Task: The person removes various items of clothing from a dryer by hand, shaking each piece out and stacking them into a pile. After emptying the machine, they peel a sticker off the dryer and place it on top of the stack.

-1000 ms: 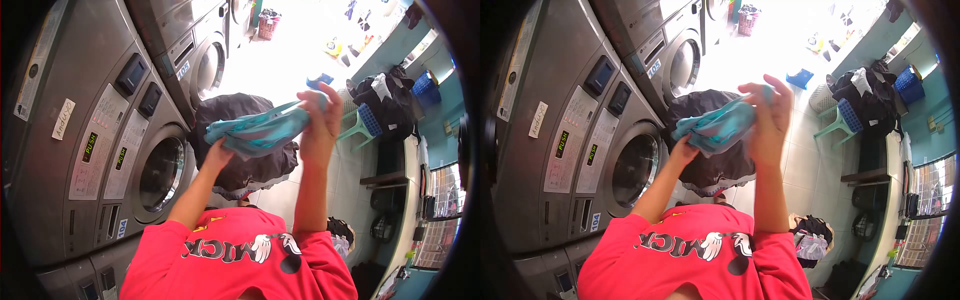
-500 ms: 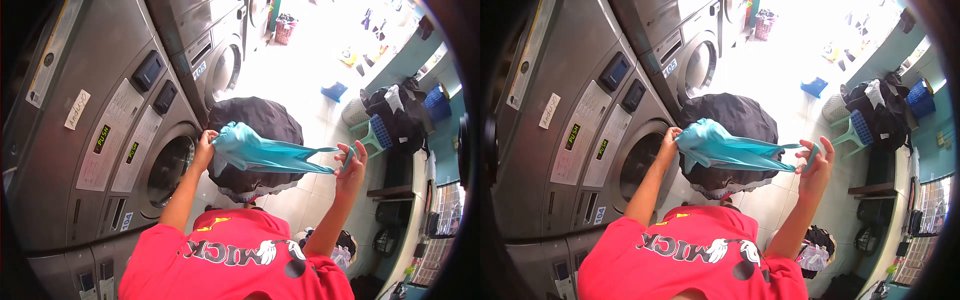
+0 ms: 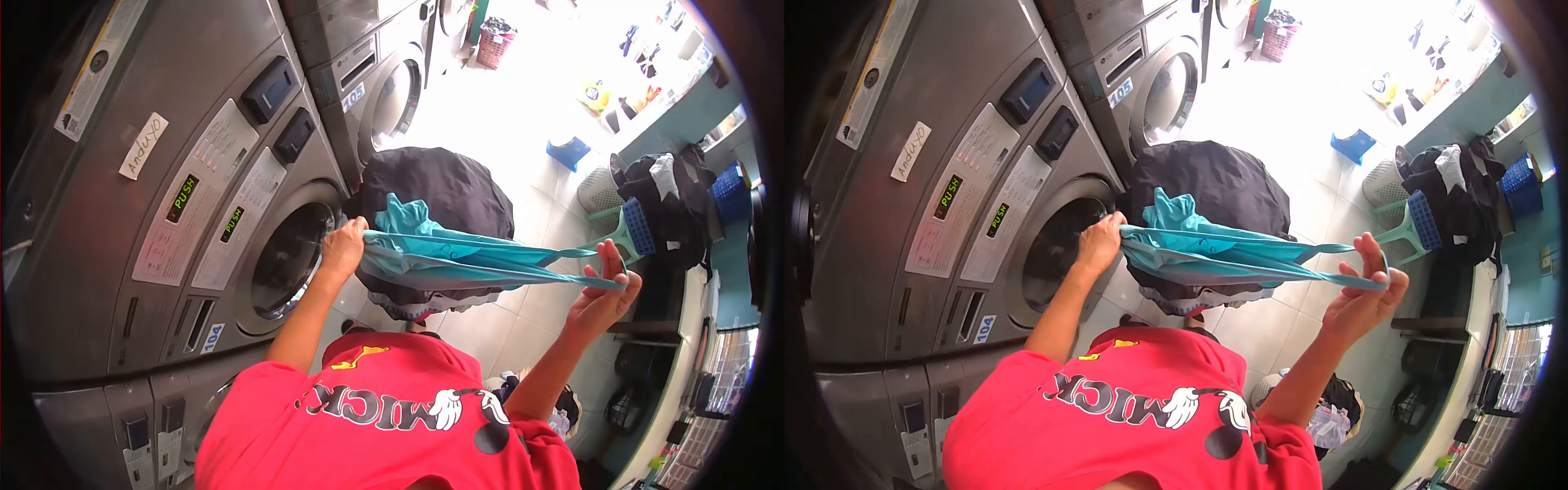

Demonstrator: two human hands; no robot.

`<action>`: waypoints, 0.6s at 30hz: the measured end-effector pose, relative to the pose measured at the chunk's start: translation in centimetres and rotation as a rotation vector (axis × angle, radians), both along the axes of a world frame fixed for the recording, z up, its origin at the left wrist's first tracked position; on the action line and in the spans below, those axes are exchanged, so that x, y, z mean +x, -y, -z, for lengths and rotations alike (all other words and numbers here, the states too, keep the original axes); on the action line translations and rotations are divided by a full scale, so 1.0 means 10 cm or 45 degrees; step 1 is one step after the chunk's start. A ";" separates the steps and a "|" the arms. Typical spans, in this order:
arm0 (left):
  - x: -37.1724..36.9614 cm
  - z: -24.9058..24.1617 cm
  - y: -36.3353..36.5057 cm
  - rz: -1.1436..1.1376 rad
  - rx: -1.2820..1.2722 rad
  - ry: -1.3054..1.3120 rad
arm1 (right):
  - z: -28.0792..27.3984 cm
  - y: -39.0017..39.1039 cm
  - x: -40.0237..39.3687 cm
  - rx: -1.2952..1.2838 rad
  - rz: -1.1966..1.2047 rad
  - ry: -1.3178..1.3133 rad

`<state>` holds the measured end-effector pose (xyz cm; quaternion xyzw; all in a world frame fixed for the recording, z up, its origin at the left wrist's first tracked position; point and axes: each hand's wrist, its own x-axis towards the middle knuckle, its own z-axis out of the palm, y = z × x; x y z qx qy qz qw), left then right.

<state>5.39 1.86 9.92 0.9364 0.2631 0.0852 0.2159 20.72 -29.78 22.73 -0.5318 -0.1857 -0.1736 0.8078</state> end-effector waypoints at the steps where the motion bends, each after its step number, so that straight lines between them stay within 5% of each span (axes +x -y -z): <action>1: -0.02 -0.07 -0.03 -0.012 0.114 0.058 | -0.01 0.00 -0.01 0.005 -0.011 0.001; 3: -0.04 -0.22 -0.10 -0.046 0.243 0.165 | -0.04 -0.02 -0.02 0.196 -0.548 -0.211; 5: -0.01 -0.47 -0.18 -0.124 0.144 0.352 | -0.05 -0.05 0.03 0.035 -0.603 -0.210; 7: 0.03 -0.86 -0.34 -0.241 -1.137 0.574 | -0.23 -0.07 0.03 -0.342 -0.297 -0.018; 10: -0.22 -1.69 -0.42 0.568 -2.434 1.228 | -0.65 0.16 -0.04 -0.291 -0.305 0.173; 14: -0.59 -2.39 -0.24 1.108 -2.015 1.660 | -0.94 0.31 -0.28 0.002 -0.429 0.492; 17: -0.68 -2.70 -0.23 1.150 -1.837 1.775 | -1.25 0.34 -0.34 0.168 -0.609 0.675; 18: -0.65 -2.80 -0.36 1.378 -1.802 1.745 | -1.43 0.27 -0.37 0.166 -0.149 0.675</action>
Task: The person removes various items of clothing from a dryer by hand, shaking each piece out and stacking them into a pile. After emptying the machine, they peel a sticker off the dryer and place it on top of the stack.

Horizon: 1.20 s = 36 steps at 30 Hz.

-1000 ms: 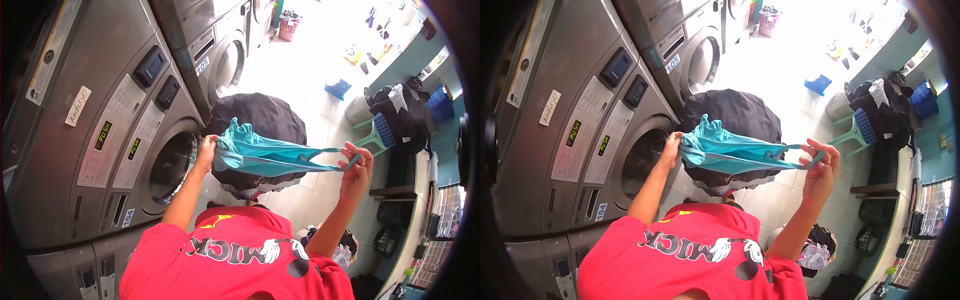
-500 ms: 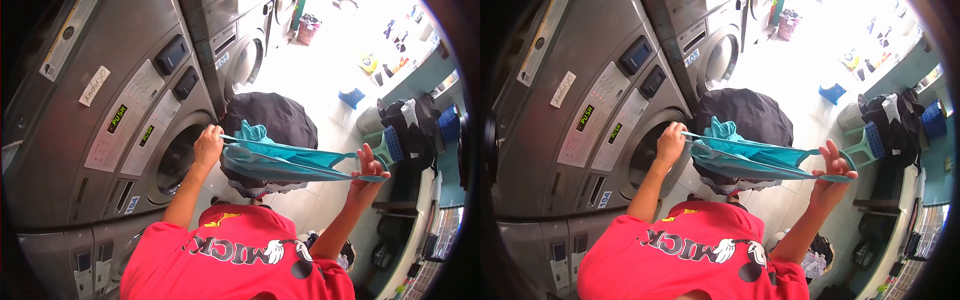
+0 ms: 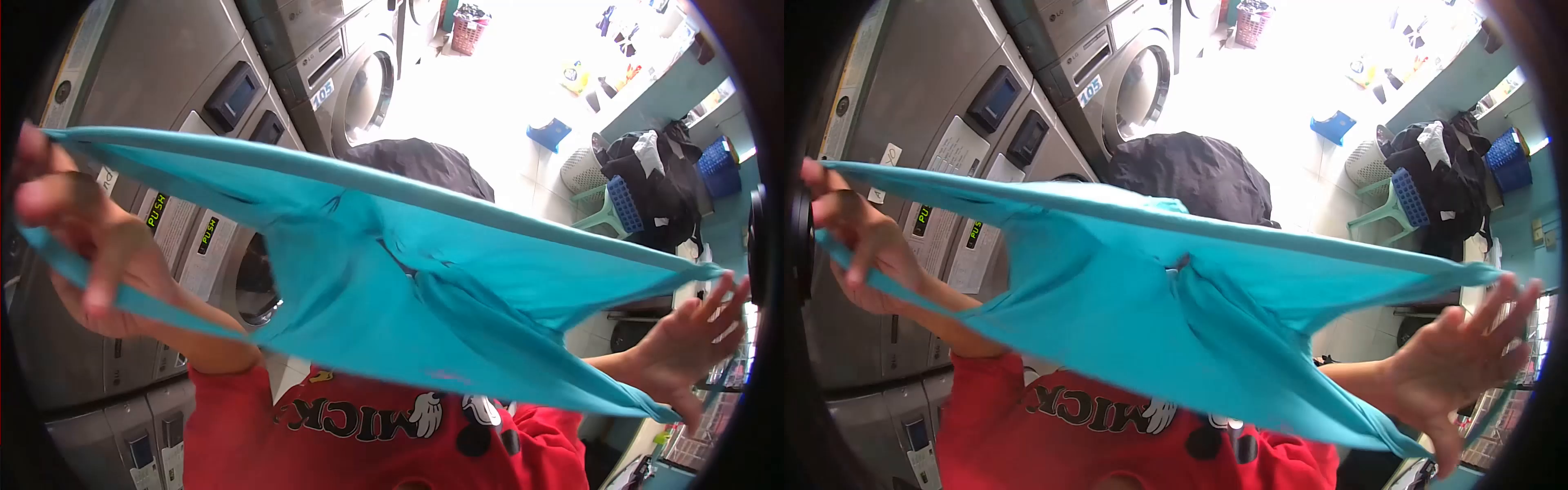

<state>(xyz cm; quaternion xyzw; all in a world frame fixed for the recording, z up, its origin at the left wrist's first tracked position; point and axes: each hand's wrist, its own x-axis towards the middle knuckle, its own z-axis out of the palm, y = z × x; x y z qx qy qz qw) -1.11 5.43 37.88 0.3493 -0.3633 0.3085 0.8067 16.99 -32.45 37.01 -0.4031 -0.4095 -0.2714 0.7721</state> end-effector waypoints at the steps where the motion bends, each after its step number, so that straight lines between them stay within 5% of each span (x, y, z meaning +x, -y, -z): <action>1: 0.10 -0.07 -0.04 0.051 0.053 0.071 | -0.09 0.00 0.04 0.049 -0.141 0.046; 2: 0.19 -0.15 -0.07 0.105 0.106 0.139 | -0.14 0.01 0.15 0.067 -0.362 0.055; 4: 0.54 -0.25 0.07 -1.377 0.399 -0.149 | -0.15 -0.08 0.42 0.102 -0.752 -0.107; 6: 1.04 -0.03 -0.06 -1.324 0.510 -0.184 | -0.04 -0.27 0.81 0.117 -1.058 -0.428; 9: 1.64 0.40 -0.41 -0.490 0.406 -0.671 | 0.31 -0.50 1.56 0.220 -1.435 -0.873; 10: 1.77 0.52 -0.47 -0.490 0.405 -0.671 | 0.46 -0.56 1.85 0.233 -1.474 -0.960; 12: 1.99 0.65 -0.54 -0.311 -0.149 -0.922 | 0.68 -0.61 2.48 0.158 -1.449 -1.002; 15: 2.15 0.17 -0.68 -0.254 -0.527 -0.877 | 0.47 -0.56 3.18 0.049 -1.372 -0.857; 18: 2.11 -0.32 -0.76 -0.605 -0.013 -0.595 | -0.18 -0.54 3.14 -0.078 -1.229 -0.543; 22: 1.71 -0.63 -0.38 -0.416 0.430 -0.048 | -0.54 -0.53 2.15 -0.069 -0.939 -0.430; 24: 1.51 -0.37 -0.37 -0.439 0.373 -0.070 | -0.33 -0.32 1.92 -0.212 -0.994 -0.387; 26: 1.23 -0.15 0.25 -0.764 0.110 -0.398 | 0.01 -0.29 1.52 -0.114 -0.672 -0.660; 29: 0.79 0.70 0.48 -0.751 0.193 -0.830 | 1.11 0.07 1.41 -0.324 -0.806 -0.594; 30: 0.69 1.10 0.53 -0.744 0.319 -0.915 | 1.39 0.05 1.10 -0.060 -0.587 -1.039; 32: 0.45 1.65 0.73 -0.601 0.456 -1.231 | 2.15 0.30 0.92 -0.430 -0.697 -1.065; 36: 0.11 3.04 1.15 -0.348 0.144 -1.799 | 3.31 0.52 0.49 -0.851 -0.344 -1.608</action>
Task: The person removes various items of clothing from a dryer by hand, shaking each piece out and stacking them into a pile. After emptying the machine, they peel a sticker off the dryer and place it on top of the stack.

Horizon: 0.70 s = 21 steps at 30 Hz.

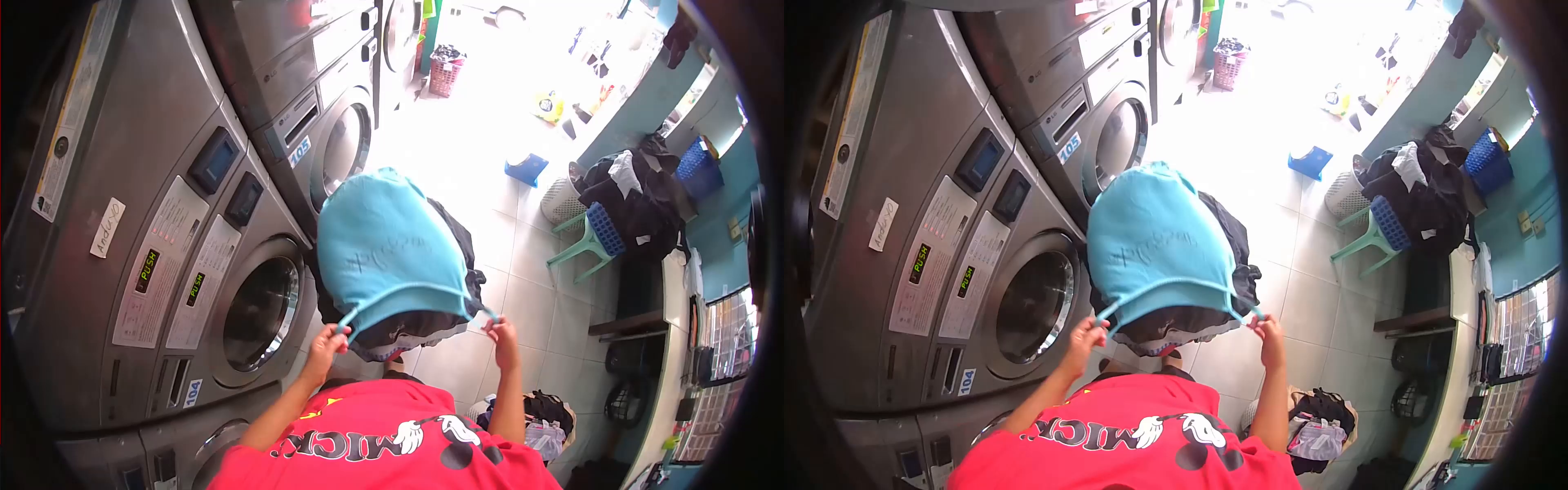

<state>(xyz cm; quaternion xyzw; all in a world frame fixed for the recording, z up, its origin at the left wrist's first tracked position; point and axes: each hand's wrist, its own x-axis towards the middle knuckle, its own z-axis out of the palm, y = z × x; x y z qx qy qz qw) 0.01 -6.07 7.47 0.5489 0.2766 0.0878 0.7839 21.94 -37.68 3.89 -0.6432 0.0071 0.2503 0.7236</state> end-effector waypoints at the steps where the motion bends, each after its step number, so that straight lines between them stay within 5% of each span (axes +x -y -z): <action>1: -0.09 0.33 0.05 0.014 0.001 -0.098 | 0.15 0.02 -0.08 -0.262 0.003 -0.070; 5: -0.48 1.22 -0.02 0.160 0.117 -0.605 | 0.74 -0.11 -0.08 -0.641 -0.102 -0.065; 7: -0.70 1.48 -0.12 0.348 0.552 -0.784 | 0.91 -0.30 0.00 -0.857 -0.113 0.196; 9: -0.79 1.35 -0.23 0.321 0.579 -0.745 | 0.45 -0.86 0.16 -0.770 -0.168 0.444; 10: -0.81 1.22 -0.29 0.222 0.336 -0.732 | 0.25 -1.18 0.26 -0.667 -0.230 0.615; 12: -0.88 1.06 -0.42 -0.003 0.095 -0.624 | -0.51 -2.01 0.38 -0.455 -0.373 0.998; 17: -1.23 1.41 -0.64 -0.199 0.490 -0.411 | -3.03 -3.64 -0.34 0.140 -0.585 1.862; 21: -1.58 1.32 -0.68 -0.400 0.441 -0.280 | -4.36 -4.41 -1.16 0.589 -0.733 2.374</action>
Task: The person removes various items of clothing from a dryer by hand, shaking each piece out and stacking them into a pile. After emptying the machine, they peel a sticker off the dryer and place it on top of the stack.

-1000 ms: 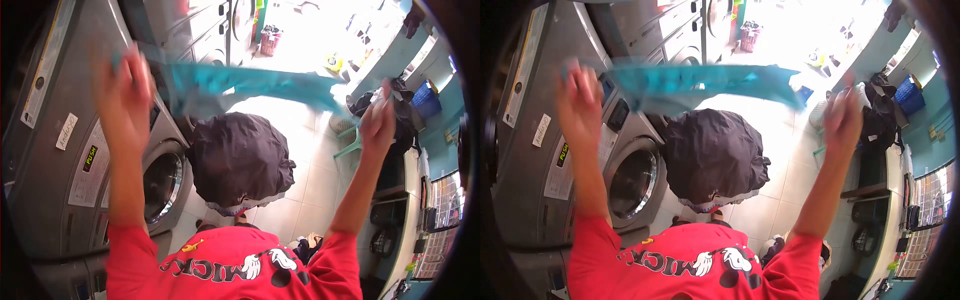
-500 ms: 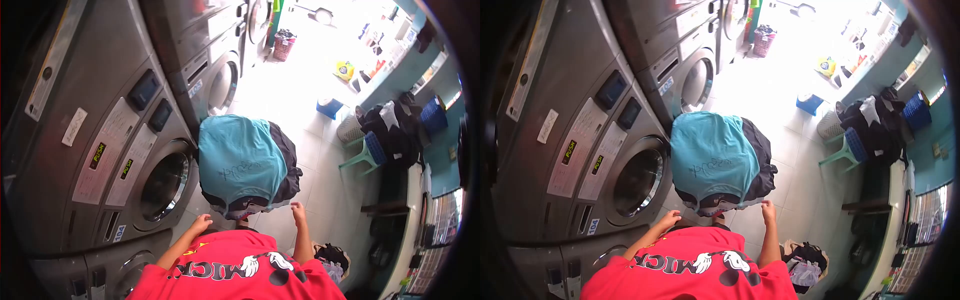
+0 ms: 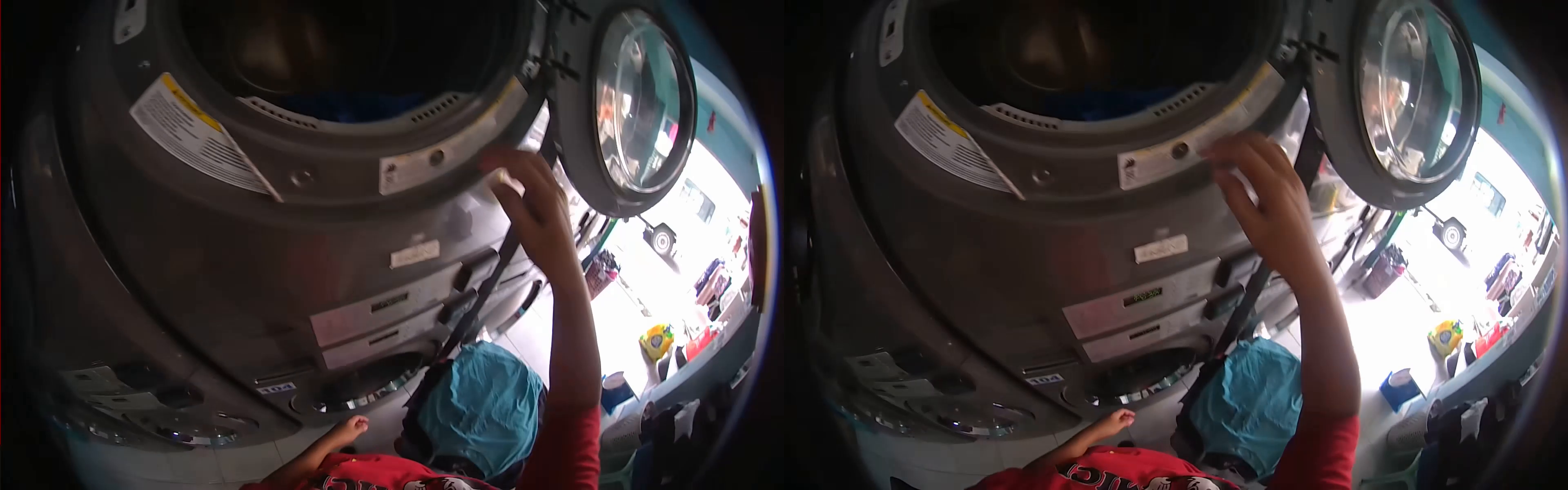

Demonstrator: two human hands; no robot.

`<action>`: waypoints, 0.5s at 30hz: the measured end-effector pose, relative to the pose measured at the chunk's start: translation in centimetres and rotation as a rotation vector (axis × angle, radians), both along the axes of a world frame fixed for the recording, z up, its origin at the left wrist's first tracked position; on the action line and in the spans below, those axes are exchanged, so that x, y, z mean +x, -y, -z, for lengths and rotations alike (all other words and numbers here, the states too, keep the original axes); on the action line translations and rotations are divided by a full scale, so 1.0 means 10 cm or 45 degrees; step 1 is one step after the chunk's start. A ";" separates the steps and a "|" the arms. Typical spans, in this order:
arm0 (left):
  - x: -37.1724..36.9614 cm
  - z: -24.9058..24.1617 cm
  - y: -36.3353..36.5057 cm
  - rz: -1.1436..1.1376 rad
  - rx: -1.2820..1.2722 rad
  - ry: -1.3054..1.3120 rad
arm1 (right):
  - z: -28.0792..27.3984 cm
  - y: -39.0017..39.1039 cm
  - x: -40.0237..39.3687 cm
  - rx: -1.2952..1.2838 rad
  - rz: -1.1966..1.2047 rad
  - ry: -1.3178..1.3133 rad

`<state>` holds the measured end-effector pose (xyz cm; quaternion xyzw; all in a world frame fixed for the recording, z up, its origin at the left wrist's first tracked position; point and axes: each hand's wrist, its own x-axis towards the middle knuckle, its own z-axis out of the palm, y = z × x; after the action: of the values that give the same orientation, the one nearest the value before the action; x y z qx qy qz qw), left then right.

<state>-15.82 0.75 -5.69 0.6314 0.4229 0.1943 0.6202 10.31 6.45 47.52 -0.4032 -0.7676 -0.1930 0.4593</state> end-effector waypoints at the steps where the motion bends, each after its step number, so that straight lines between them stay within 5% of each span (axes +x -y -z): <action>1: -0.11 0.07 -0.01 -0.044 0.012 -0.006 | -0.20 -0.24 -0.17 -0.004 -0.128 0.020; 4: -0.45 0.12 0.05 -0.206 -0.021 -0.012 | -0.64 -1.02 -0.56 -0.010 -0.200 0.245; 9: -0.92 0.44 0.14 -0.326 -0.089 -0.119 | -0.80 -1.87 -1.06 -0.719 -0.196 0.354; 11: -0.97 0.28 0.12 -0.341 -0.120 -0.132 | -0.89 -1.89 -1.21 -1.325 -0.011 0.681; 14: -0.99 0.31 0.05 -0.371 -0.122 -0.110 | -0.77 -2.22 -1.15 -1.022 -0.059 0.363; 15: -0.99 0.36 0.03 -0.393 -0.085 -0.074 | -0.88 -2.32 -1.03 -0.662 -0.114 0.380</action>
<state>-25.69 0.46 -9.33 0.5433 0.5390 0.2549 0.5910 0.01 29.63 56.32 -0.4402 -0.8673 -0.0266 0.2310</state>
